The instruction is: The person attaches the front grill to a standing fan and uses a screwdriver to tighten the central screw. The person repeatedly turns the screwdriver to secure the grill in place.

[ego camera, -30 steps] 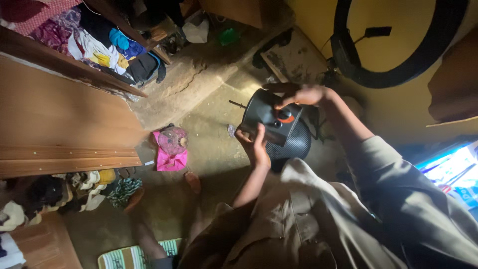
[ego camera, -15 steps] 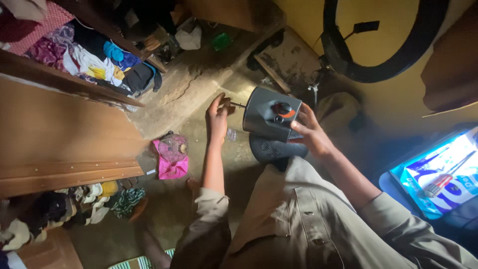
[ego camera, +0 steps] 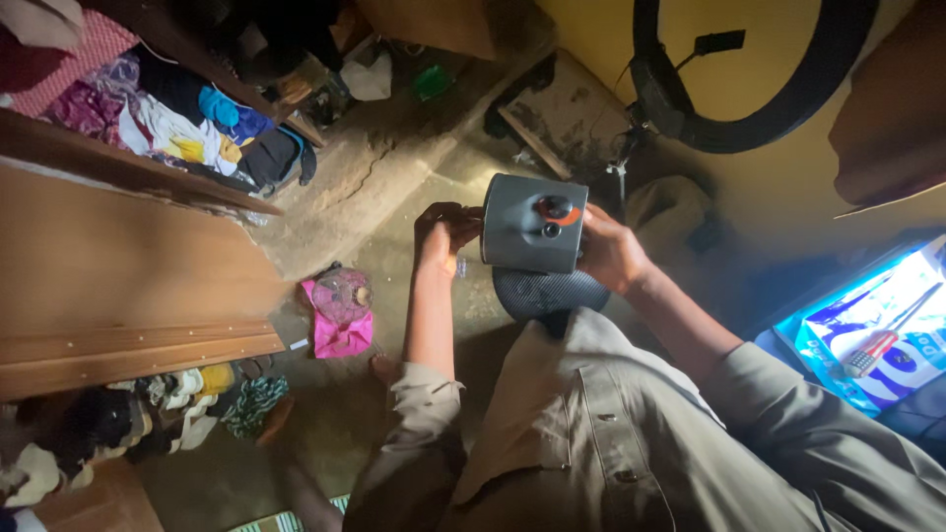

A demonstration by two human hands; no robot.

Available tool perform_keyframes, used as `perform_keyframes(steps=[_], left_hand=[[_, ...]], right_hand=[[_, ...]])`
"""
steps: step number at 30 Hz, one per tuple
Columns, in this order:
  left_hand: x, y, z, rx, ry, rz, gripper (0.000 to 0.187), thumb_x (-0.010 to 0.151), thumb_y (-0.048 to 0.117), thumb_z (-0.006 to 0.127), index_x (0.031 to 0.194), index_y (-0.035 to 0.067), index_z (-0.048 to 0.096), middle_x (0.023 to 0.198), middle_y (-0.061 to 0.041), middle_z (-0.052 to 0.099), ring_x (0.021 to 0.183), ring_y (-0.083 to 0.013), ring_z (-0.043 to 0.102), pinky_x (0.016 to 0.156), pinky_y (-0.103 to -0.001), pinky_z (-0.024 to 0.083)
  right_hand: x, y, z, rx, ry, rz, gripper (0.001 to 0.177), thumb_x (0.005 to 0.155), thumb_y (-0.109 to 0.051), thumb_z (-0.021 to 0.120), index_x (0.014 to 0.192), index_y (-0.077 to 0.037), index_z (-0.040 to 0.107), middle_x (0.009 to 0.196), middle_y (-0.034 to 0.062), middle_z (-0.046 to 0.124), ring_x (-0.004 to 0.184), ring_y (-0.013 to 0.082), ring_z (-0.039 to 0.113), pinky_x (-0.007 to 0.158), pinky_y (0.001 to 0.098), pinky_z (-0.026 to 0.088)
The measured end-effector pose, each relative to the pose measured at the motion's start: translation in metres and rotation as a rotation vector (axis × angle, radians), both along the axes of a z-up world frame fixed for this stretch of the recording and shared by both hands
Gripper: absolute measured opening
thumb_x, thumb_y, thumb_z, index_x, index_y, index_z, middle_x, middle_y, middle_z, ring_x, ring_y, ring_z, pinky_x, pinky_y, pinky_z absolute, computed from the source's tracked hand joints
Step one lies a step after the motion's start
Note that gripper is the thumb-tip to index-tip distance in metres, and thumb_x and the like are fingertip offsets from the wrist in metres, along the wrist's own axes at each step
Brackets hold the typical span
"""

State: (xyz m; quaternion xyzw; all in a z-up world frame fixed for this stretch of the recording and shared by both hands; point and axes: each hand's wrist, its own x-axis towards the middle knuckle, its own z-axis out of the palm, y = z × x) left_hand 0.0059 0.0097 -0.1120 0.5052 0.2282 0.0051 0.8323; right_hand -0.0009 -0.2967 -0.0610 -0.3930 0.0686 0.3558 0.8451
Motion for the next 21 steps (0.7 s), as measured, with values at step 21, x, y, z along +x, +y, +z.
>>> perform_keyframes(steps=[21], left_hand=[[-0.081,-0.101,0.063,0.053,-0.020,-0.276,0.030,0.104,0.017,0.054,0.120,-0.006,0.064,0.099,-0.022,0.076,0.082,-0.0261,0.076,0.075,-0.036,0.064]], right_hand=[[0.179,0.011,0.014,-0.316,-0.157,0.173,0.047,0.108,-0.041,0.048,0.134,-0.003,0.059,0.130,0.0145,0.067,0.114,0.0267,0.065,0.104,0.0478,0.051]])
